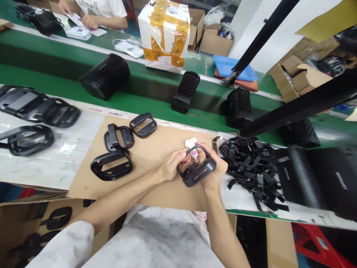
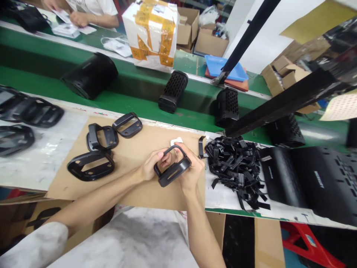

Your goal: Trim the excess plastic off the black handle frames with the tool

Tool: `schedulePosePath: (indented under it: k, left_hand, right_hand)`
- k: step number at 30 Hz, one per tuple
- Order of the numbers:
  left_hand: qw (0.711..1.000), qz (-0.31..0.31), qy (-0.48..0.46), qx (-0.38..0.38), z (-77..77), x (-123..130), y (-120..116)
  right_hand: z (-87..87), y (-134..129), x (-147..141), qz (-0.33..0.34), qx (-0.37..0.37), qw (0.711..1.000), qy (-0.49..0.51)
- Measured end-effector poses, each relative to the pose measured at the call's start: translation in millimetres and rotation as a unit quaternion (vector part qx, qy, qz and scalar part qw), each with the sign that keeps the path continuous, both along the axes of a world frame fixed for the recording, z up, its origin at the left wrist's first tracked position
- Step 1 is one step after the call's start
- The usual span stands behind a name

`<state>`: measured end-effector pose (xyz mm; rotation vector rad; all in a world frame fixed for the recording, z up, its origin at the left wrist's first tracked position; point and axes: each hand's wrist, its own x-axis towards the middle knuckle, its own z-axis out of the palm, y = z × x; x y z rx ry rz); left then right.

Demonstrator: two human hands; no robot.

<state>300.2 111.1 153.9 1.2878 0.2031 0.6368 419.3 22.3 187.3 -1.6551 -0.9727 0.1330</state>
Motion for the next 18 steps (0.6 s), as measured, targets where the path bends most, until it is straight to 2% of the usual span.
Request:
schedulePosePath:
  k: [5, 7, 10, 13, 15, 18]
  left_hand:
    - [0.999, -0.019, 0.022, 0.019, 3.1, -0.9, 5.3]
    - [0.998, -0.060, 0.014, -0.032, 5.4, 2.0, 8.6]
    - [0.980, -0.131, 0.015, -0.147, 10.5, 6.0, 14.8]
    - [0.959, -0.155, 0.056, -0.232, 15.9, 5.8, 21.7]
    - [0.948, -0.165, 0.073, -0.262, 19.1, 4.2, 25.3]
    - [0.947, -0.183, 0.080, -0.251, 27.0, 0.5, 30.2]
  right_hand:
    - [0.9, -2.7, 0.3, -0.020, 0.000, 0.999, -0.024]
    - [1.8, -4.0, 2.8, -0.018, 0.004, 1.000, -0.018]
    - [4.2, -6.1, 7.5, -0.029, 0.020, 0.999, -0.016]
    - [7.5, -6.6, 10.2, -0.053, 0.040, 0.997, -0.026]
    - [9.1, -7.0, 10.2, -0.060, 0.040, 0.997, -0.033]
    - [6.8, -13.3, 11.0, -0.046, 0.003, 0.998, -0.031]
